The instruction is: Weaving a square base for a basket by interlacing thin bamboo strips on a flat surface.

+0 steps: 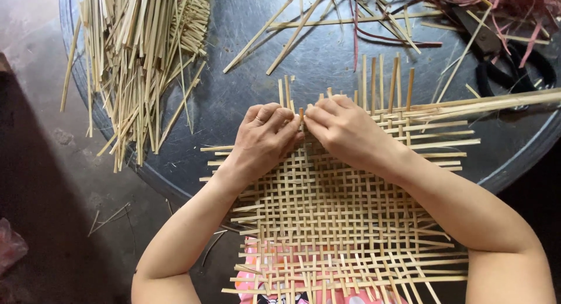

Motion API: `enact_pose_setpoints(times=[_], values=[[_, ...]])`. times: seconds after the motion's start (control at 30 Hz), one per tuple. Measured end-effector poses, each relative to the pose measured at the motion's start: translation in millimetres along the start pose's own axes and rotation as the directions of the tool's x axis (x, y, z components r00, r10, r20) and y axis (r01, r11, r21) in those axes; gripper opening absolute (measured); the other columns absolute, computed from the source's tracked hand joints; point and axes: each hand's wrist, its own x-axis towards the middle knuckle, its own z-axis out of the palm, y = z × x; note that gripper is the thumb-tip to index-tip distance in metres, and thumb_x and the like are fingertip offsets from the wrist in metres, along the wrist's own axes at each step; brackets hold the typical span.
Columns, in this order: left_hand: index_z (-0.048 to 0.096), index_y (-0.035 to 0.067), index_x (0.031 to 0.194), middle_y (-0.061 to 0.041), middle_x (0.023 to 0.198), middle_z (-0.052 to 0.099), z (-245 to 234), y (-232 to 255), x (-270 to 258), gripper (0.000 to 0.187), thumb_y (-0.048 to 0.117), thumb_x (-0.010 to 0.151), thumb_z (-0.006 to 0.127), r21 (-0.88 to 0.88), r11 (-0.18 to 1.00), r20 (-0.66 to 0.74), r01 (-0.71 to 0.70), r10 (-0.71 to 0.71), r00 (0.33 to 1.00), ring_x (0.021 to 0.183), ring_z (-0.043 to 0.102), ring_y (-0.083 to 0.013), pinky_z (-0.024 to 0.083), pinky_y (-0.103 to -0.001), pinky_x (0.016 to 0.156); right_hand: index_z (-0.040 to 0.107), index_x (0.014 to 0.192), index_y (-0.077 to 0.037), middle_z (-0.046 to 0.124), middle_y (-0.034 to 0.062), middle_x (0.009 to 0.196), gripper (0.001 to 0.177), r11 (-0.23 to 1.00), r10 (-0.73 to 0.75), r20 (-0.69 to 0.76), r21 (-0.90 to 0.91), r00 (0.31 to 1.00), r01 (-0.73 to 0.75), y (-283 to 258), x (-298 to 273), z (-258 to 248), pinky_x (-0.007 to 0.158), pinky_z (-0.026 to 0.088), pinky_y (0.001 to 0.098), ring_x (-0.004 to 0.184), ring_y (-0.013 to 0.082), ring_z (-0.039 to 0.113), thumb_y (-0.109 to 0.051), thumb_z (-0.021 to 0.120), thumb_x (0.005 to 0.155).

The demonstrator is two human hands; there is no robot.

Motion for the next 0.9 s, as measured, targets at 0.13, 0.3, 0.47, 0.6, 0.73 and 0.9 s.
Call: enact_pose_setpoints(times=[0.13, 0.3, 0.47, 0.6, 0.73, 0.9], values=[[0.057, 0.009, 0.088, -0.005, 0.077, 0.049, 1.4, 5.4, -2.2, 0.018, 0.025, 0.085, 0.048, 0.046, 0.998, 0.009, 0.035, -0.036, 0.999, 0.076, 0.049, -0.0227, 0.04, -0.033, 0.068, 0.059, 0.087, -0.004, 0.059, 0.0108, 0.088, 0.012, 0.998, -0.044, 0.114, 0.058, 0.993, 0.037, -6.0, 7.7, -23.5, 0.078, 0.043, 0.0314, 0.089, 0.0212, 0.056, -0.007, 0.051, 0.078], [0.057, 0.007, 0.093, -0.006, 0.081, 0.05, -2.3, 10.9, -4.4, 0.022, 0.025, 0.082, 0.049, 0.07, 0.99, 0.062, 0.118, -0.123, 0.991, 0.074, 0.049, -0.0228, 0.038, -0.032, 0.067, 0.057, 0.094, -0.001, 0.06, 0.0167, 0.09, 0.022, 1.0, 0.008, 0.213, -0.024, 0.977, -0.003, -19.8, 7.5, -24.2, 0.079, 0.045, 0.0367, 0.089, 0.0271, 0.058, -0.008, 0.048, 0.074], [0.055, 0.008, 0.094, -0.005, 0.084, 0.048, 1.5, 3.4, -8.1, 0.026, 0.028, 0.077, 0.052, 0.024, 0.987, 0.091, 0.162, -0.164, 0.982, 0.069, 0.049, -0.0237, 0.037, -0.033, 0.066, 0.053, 0.09, -0.002, 0.058, 0.0204, 0.095, 0.017, 0.987, 0.083, 0.137, -0.146, 0.987, -0.062, -39.0, 2.3, -8.6, 0.081, 0.044, 0.0382, 0.092, 0.03, 0.057, -0.011, 0.045, 0.079], [0.056, 0.012, 0.093, -0.004, 0.083, 0.046, 5.9, -1.8, -11.5, 0.024, 0.027, 0.074, 0.054, -0.001, 0.989, 0.101, 0.146, -0.146, 0.984, 0.065, 0.049, -0.0231, 0.036, -0.032, 0.065, 0.048, 0.092, -0.003, 0.054, 0.0233, 0.105, 0.018, 0.969, 0.163, 0.131, -0.207, 0.978, -0.133, -47.3, -6.4, 5.3, 0.085, 0.041, 0.0402, 0.098, 0.0322, 0.054, -0.014, 0.041, 0.08], [0.056, 0.012, 0.087, -0.003, 0.081, 0.046, 1.8, -3.1, -6.8, 0.021, 0.023, 0.069, 0.056, -0.023, 0.992, 0.101, 0.123, -0.12, 0.988, 0.066, 0.048, -0.0225, 0.035, -0.03, 0.064, 0.047, 0.095, -0.005, 0.053, 0.0236, 0.105, 0.017, 0.966, 0.204, 0.184, -0.196, 0.961, -0.168, -50.5, 0.0, -6.8, 0.082, 0.043, 0.0402, 0.098, 0.0317, 0.054, -0.014, 0.04, 0.082], [0.055, 0.013, 0.08, -0.002, 0.079, 0.045, 4.9, -6.7, -7.4, 0.015, 0.023, 0.069, 0.055, -0.044, 0.994, 0.133, 0.1, -0.093, 0.987, 0.069, 0.046, -0.021, 0.034, -0.03, 0.061, 0.046, 0.095, -0.006, 0.053, 0.0239, 0.106, 0.019, 0.957, 0.208, 0.178, -0.241, 0.962, -0.162, -52.0, -3.7, -0.3, 0.084, 0.041, 0.0395, 0.101, 0.0314, 0.053, -0.014, 0.04, 0.08]])
